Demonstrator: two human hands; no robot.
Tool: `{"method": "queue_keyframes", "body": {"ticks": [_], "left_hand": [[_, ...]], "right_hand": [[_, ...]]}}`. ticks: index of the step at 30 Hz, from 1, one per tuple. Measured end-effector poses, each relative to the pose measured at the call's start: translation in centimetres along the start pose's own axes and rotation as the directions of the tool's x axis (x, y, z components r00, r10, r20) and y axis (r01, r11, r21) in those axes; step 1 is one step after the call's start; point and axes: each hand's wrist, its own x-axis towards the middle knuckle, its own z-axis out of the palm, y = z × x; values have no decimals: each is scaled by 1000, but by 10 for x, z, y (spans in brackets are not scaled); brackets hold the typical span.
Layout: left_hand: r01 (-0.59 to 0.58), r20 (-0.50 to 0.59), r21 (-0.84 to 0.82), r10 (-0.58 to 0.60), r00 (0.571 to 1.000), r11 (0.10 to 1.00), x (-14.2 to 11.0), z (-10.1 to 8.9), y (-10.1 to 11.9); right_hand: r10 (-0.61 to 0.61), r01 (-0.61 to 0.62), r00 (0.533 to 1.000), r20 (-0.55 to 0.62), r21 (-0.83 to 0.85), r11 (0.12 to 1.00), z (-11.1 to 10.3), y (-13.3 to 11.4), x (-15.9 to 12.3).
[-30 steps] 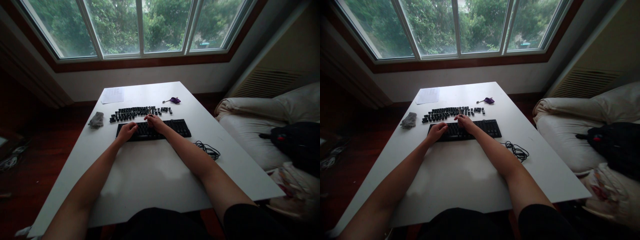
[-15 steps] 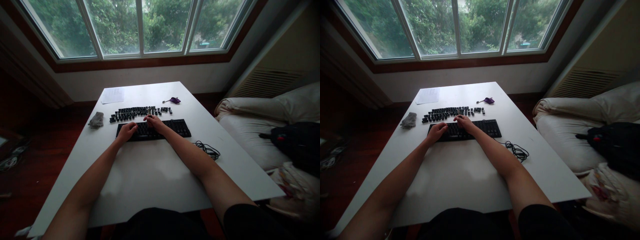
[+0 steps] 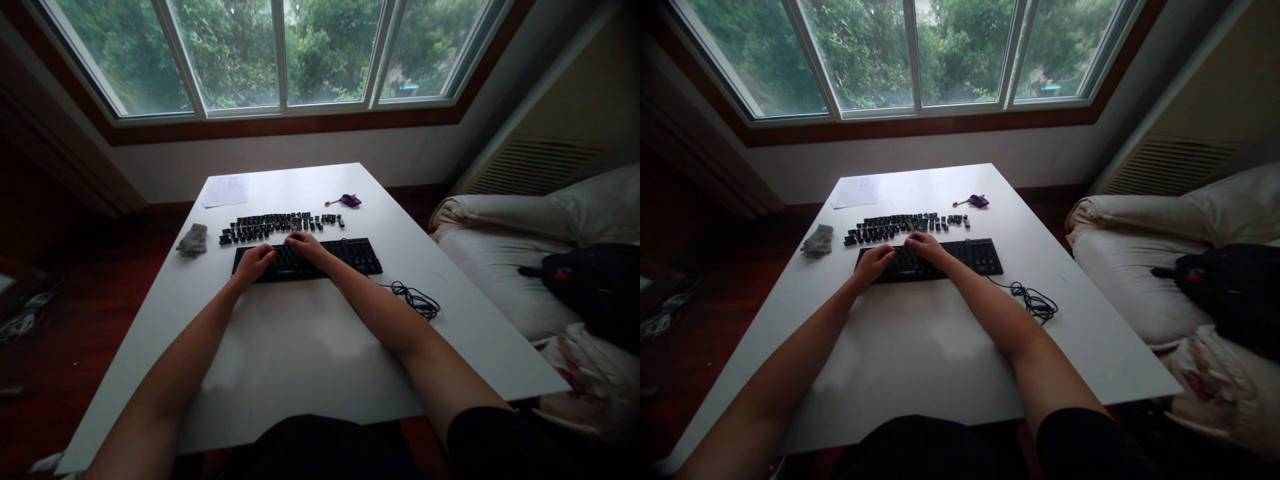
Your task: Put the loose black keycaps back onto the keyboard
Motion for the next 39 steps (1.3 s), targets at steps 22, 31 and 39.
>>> {"method": "queue_keyframes", "body": {"ticks": [22, 31, 39], "left_hand": [[-10, -1, 58, 11, 1000, 998, 0, 0, 0], [-67, 40, 187, 60, 997, 980, -3, 2, 6], [-80, 45, 210, 72, 996, 974, -3, 3, 6]], "right_hand": [[-4, 2, 1000, -22, -92, 996, 3, -5, -3], [-171, 189, 982, 80, -413, 891, 4, -3, -1], [-184, 227, 973, 136, -469, 853, 6, -2, -2]]}}
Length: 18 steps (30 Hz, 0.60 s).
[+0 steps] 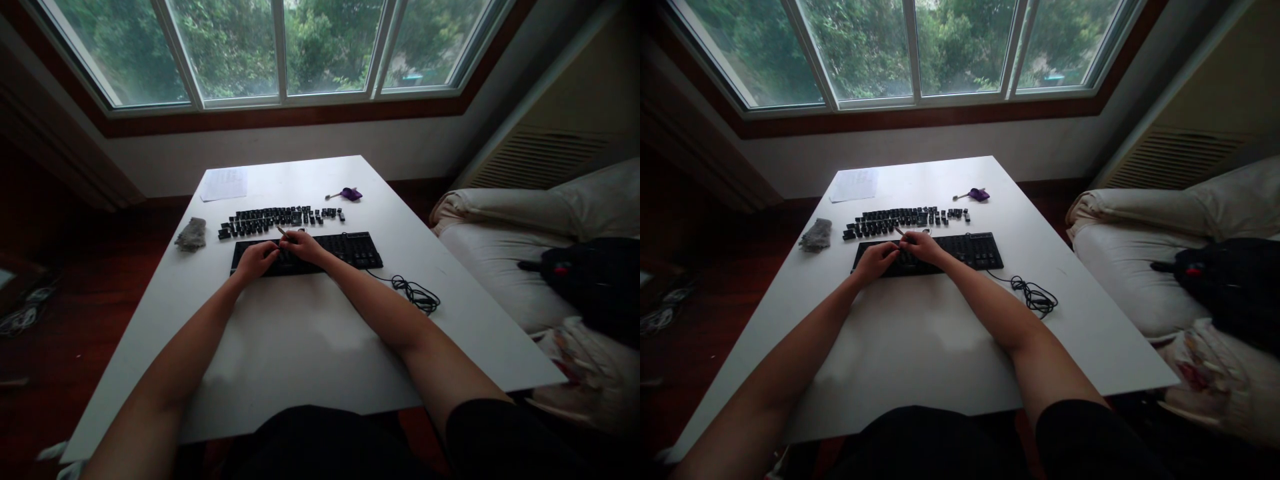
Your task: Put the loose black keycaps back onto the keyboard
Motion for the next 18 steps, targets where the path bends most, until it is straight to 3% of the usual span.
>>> {"method": "queue_keyframes", "body": {"ticks": [18], "left_hand": [[-5, 4, 5, 5, 1000, 1000, 0, -2, 2]], "right_hand": [[-5, 5, 1000, 0, -31, 1000, -1, 1, 0]]}}
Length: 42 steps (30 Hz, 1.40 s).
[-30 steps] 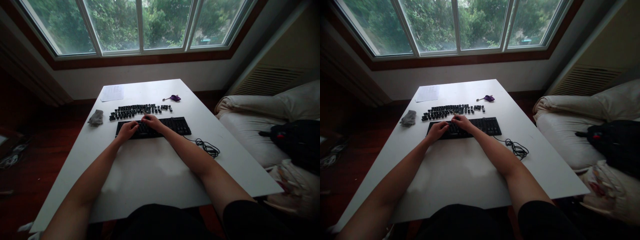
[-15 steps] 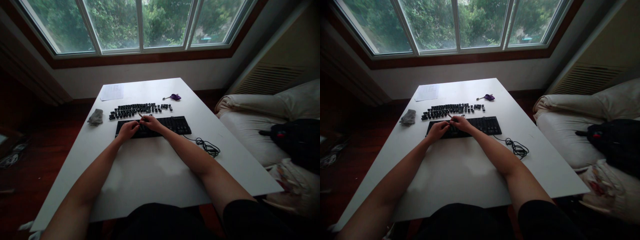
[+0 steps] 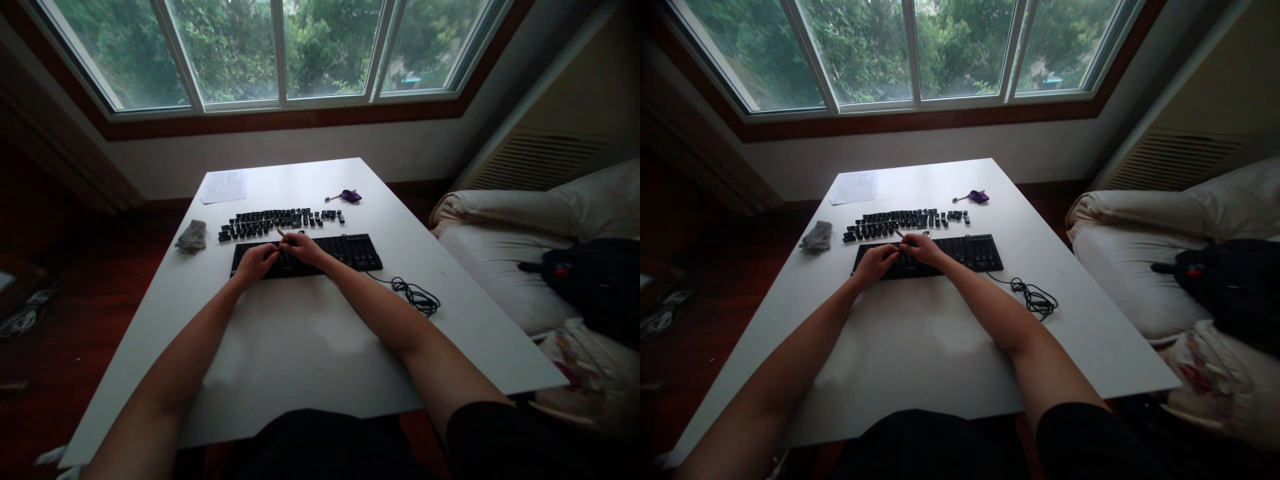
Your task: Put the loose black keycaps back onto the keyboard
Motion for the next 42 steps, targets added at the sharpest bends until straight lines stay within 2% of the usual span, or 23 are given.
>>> {"method": "queue_keyframes", "body": {"ticks": [42], "left_hand": [[-7, -1, 15, 7, 1000, 1000, 0, 0, 1]], "right_hand": [[-13, 13, 1000, 1, 9, 1000, 0, -1, -1]]}}
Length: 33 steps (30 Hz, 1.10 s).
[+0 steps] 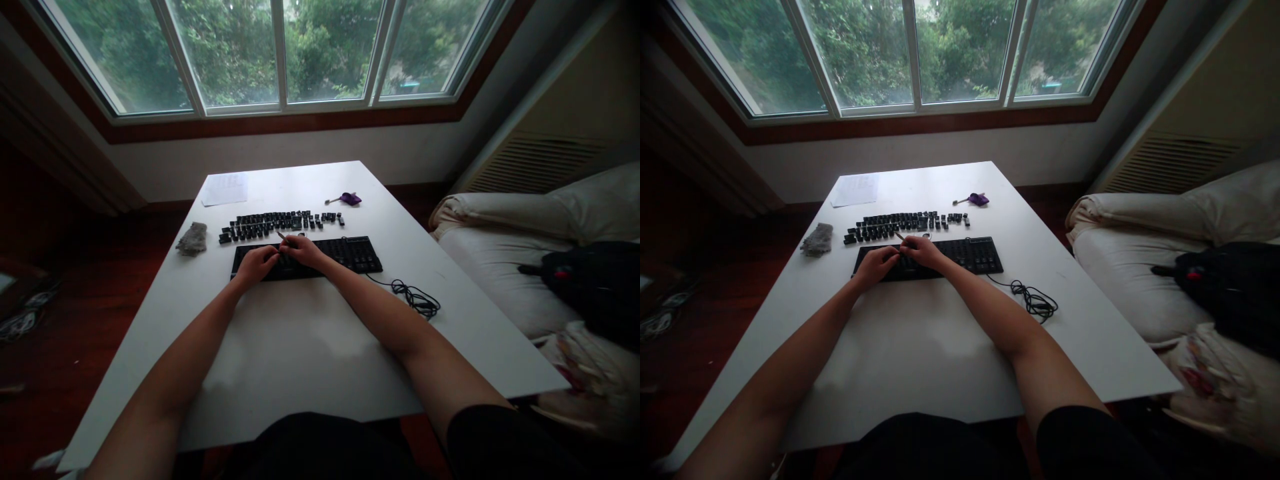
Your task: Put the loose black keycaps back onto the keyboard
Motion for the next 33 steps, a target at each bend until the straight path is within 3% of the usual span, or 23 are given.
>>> {"method": "queue_keyframes", "body": {"ticks": [33], "left_hand": [[-16, 2, -3, 16, 1000, 1000, 0, 2, -4]], "right_hand": [[-13, 12, 1000, -7, -79, 997, 4, -2, -3]]}}
